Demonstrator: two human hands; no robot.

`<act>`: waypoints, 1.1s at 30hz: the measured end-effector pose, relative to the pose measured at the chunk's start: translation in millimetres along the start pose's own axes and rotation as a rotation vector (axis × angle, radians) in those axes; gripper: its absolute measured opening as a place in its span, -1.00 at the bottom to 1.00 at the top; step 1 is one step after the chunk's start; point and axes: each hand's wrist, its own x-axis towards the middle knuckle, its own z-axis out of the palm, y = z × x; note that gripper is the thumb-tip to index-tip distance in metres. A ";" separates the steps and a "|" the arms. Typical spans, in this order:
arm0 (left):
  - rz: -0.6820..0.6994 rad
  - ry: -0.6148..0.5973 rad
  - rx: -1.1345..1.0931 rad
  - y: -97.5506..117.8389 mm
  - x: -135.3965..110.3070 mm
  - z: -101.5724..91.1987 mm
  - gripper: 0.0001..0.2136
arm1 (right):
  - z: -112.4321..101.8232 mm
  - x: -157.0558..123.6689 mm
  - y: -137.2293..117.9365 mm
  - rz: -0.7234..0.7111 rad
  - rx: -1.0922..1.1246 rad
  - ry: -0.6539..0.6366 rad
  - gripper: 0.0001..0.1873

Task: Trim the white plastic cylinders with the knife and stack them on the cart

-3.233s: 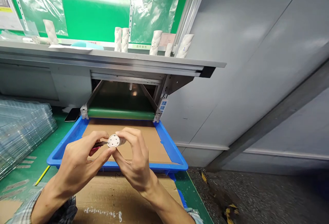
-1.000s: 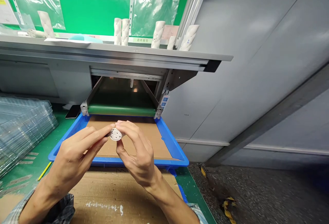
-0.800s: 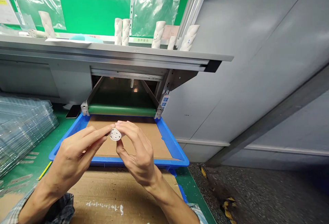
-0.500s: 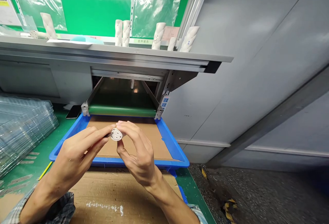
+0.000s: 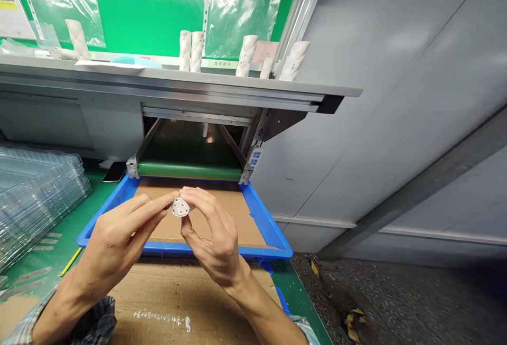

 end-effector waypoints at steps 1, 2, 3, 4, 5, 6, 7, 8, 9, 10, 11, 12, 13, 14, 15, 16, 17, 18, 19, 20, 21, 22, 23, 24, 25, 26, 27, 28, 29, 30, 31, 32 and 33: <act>0.003 0.006 0.011 0.1 0.1 0.3 -0.67 | 0.0 0.0 0.2 -0.002 0.001 0.000 -0.44; 0.007 0.014 0.028 0.4 0.2 0.7 -0.68 | 0.0 0.2 0.5 -0.006 0.002 0.000 -0.44; 0.013 0.021 0.048 0.7 0.4 1.1 -0.68 | 0.0 0.3 0.9 -0.013 0.001 0.001 -0.44; 0.019 0.029 0.068 1.2 0.5 1.5 -0.69 | -0.2 0.6 1.4 -0.023 -0.004 0.001 -0.43; 0.027 0.037 0.087 1.8 0.5 1.8 -0.69 | -0.3 0.9 1.9 -0.036 -0.013 0.001 -0.43; 0.034 0.043 0.105 2.5 0.5 2.1 -0.69 | -0.5 1.2 2.3 -0.051 -0.023 0.000 -0.42; 0.039 0.047 0.123 3.4 0.3 2.3 -0.68 | -0.7 1.7 2.8 -0.066 -0.036 -0.001 -0.42; 0.042 0.050 0.144 4.5 0.1 2.5 -0.68 | -0.9 2.3 3.2 -0.082 -0.050 -0.003 -0.43; 0.045 0.053 0.170 5.6 -0.3 2.6 -0.67 | -1.1 2.9 3.5 -0.098 -0.068 -0.003 -0.44; 0.048 0.056 0.200 6.9 -0.7 2.6 -0.67 | -1.3 3.5 3.9 -0.117 -0.088 -0.003 -0.45; 0.051 0.059 0.230 8.3 -1.1 2.6 -0.67 | -1.4 4.2 4.3 -0.139 -0.111 -0.001 -0.47; 0.056 0.063 0.257 9.6 -1.5 2.6 -0.67 | -1.6 4.8 4.6 -0.163 -0.135 0.001 -0.49; 0.062 0.067 0.280 10.9 -2.0 2.6 -0.68 | -1.7 5.3 5.0 -0.186 -0.160 0.002 -0.51; 0.069 0.073 0.297 11.9 -2.4 2.6 -0.68 | -1.7 5.7 5.4 -0.207 -0.184 0.004 -0.52; 0.075 0.078 0.311 12.8 -2.7 2.5 -0.68 | -1.8 6.0 5.8 -0.225 -0.207 0.005 -0.53; 0.080 0.081 0.323 13.5 -3.0 2.5 -0.68 | -1.8 6.1 6.0 -0.240 -0.227 0.006 -0.53; 0.084 0.084 0.333 13.9 -3.3 2.6 -0.69 | -1.9 6.2 6.2 -0.250 -0.243 0.008 -0.53; 0.086 0.087 0.340 14.2 -3.6 2.6 -0.69 | -2.0 6.1 6.2 -0.259 -0.255 0.008 -0.53; 0.084 0.090 0.343 14.2 -3.8 2.7 -0.69 | -2.0 6.1 6.0 -0.265 -0.263 0.007 -0.52; 0.080 0.092 0.341 14.2 -4.0 2.8 -0.69 | -2.1 6.0 5.7 -0.269 -0.267 0.005 -0.52; 0.076 0.095 0.333 14.0 -4.2 2.7 -0.69 | -2.2 5.8 5.4 -0.269 -0.267 0.002 -0.52; 0.073 0.104 0.322 13.8 -4.4 2.5 -0.70 | -2.2 5.5 5.0 -0.266 -0.261 -0.002 -0.51; 0.070 0.119 0.309 13.5 -4.4 2.2 -0.71 | -2.1 5.2 4.7 -0.257 -0.251 -0.005 -0.50; 0.065 0.138 0.296 13.1 -4.4 1.6 -0.72 | -2.0 4.8 4.4 -0.245 -0.236 -0.008 -0.48; 0.059 0.160 0.283 12.6 -4.3 0.9 -0.72 | -1.7 4.3 4.2 -0.230 -0.216 -0.008 -0.47; 0.051 0.180 0.268 12.0 -4.1 0.1 -0.72 | -1.4 3.8 4.0 -0.211 -0.193 -0.007 -0.44; 0.042 0.196 0.252 11.3 -3.8 -0.8 -0.73 | -1.0 3.2 3.9 -0.192 -0.168 -0.007 -0.42; 0.034 0.207 0.235 10.6 -3.4 -1.6 -0.73 | -0.7 2.7 3.7 -0.172 -0.144 -0.007 -0.40; 0.026 0.209 0.215 9.9 -3.0 -2.1 -0.73 | -0.3 2.2 3.3 -0.155 -0.121 -0.007 -0.39; 0.018 0.206 0.192 9.3 -2.6 -2.4 -0.74 | 0.0 1.8 2.7 -0.138 -0.100 -0.008 -0.38; 0.004 0.193 0.161 8.7 -2.2 -2.3 -0.73 | 0.2 1.4 2.0 -0.122 -0.080 -0.010 -0.37; -0.016 0.169 0.121 8.3 -1.9 -1.9 -0.72 | 0.4 0.8 1.0 -0.108 -0.061 -0.013 -0.37; -0.039 0.136 0.076 8.0 -1.6 -1.3 -0.70 | 0.6 0.2 -0.1 -0.094 -0.039 -0.015 -0.36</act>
